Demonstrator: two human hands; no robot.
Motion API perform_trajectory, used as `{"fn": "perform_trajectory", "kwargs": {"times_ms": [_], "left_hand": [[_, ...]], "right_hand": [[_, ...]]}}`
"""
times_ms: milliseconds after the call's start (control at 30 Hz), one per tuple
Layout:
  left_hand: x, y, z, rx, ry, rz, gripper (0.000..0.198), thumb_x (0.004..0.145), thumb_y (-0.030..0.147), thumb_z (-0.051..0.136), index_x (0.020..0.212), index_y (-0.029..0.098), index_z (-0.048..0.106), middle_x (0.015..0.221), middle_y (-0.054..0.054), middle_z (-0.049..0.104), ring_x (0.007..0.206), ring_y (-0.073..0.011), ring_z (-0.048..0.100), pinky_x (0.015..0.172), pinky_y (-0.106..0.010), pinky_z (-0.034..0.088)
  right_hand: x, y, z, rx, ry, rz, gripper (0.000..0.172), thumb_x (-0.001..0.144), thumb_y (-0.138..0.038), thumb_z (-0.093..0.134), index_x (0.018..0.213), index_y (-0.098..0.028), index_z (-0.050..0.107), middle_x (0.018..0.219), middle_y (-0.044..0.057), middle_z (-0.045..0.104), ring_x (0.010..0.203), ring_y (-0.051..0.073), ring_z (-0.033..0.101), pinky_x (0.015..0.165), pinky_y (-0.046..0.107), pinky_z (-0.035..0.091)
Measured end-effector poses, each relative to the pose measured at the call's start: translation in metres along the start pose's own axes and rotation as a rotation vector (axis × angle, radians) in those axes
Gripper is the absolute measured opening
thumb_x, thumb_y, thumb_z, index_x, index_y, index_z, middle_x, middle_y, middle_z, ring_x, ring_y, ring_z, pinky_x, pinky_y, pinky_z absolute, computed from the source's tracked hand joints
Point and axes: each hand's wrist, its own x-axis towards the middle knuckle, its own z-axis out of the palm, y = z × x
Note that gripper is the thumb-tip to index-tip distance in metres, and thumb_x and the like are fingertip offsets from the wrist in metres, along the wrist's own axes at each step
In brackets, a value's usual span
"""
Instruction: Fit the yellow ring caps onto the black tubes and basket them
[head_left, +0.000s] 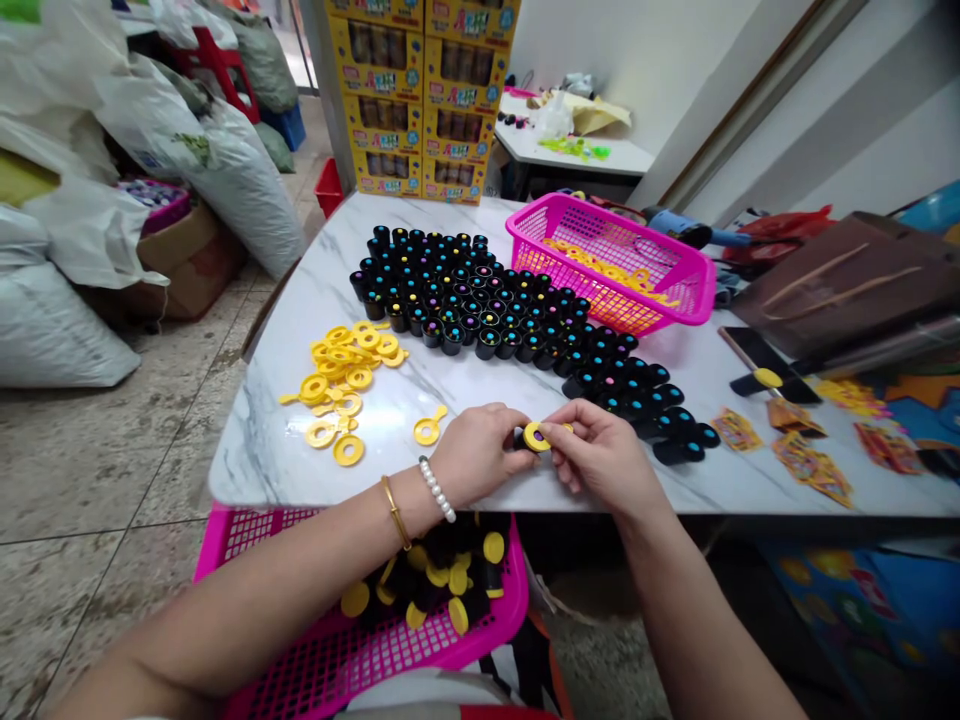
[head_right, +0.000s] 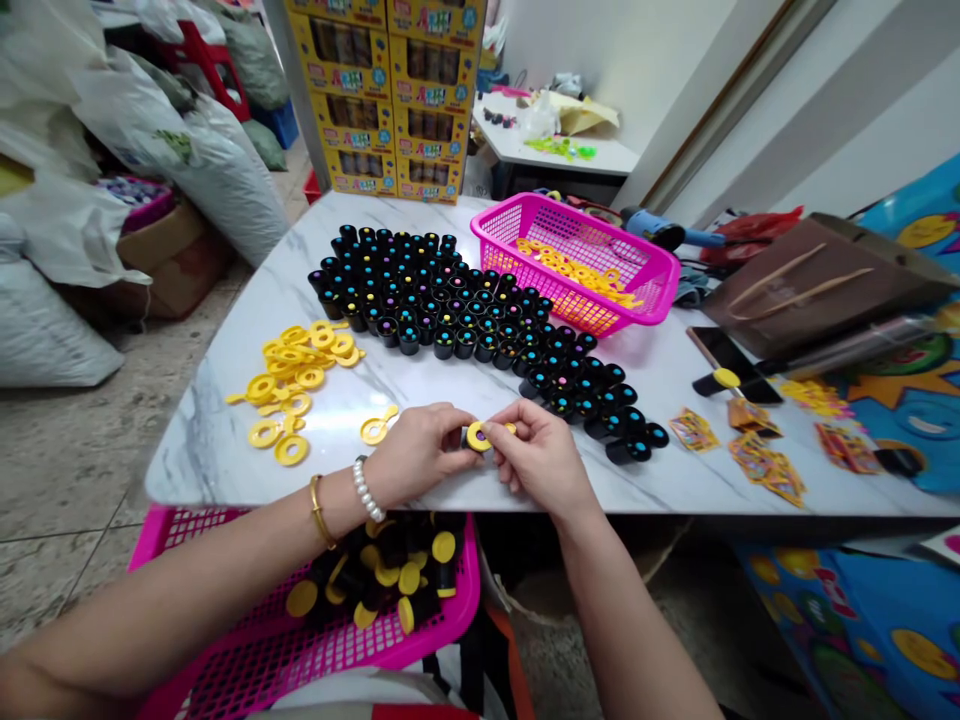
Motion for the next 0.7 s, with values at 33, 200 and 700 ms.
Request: {"fn": "perform_trajectory", "kwargs": {"times_ms": [33, 200, 700], "left_hand": [[0.000, 0.000, 0.000, 0.000, -0.002, -0.001, 0.015, 0.076, 0.030, 0.067, 0.085, 0.018, 0.065, 0.071, 0.001, 0.057, 0.067, -0.0134, 0.051, 0.059, -0.023, 0.035], [-0.002, 0.007, -0.007, -0.047, 0.000, 0.024, 0.019, 0.077, 0.029, 0.064, 0.089, 0.016, 0.067, 0.073, -0.001, 0.061, 0.067, -0.0136, 0.053, 0.062, -0.023, 0.038], [0.002, 0.009, -0.012, -0.534, -0.200, -0.344, 0.040, 0.085, 0.046, 0.053, 0.114, 0.021, 0.064, 0.067, 0.001, 0.059, 0.042, -0.0072, 0.047, 0.041, -0.018, 0.035]], "right_hand": [[0.000, 0.001, 0.000, 0.005, 0.006, -0.004, 0.027, 0.074, -0.038, 0.073, 0.077, -0.017, 0.057, 0.047, -0.006, 0.056, 0.031, 0.006, 0.047, 0.027, 0.013, 0.035], [-0.002, 0.005, 0.001, -0.004, 0.025, -0.033, 0.026, 0.074, -0.037, 0.073, 0.077, -0.017, 0.057, 0.044, -0.007, 0.054, 0.030, 0.006, 0.045, 0.027, 0.014, 0.035], [-0.001, 0.009, -0.003, 0.116, -0.160, -0.014, 0.026, 0.082, -0.040, 0.065, 0.088, -0.019, 0.050, 0.060, -0.003, 0.064, 0.045, 0.011, 0.061, 0.045, 0.020, 0.050]]}}
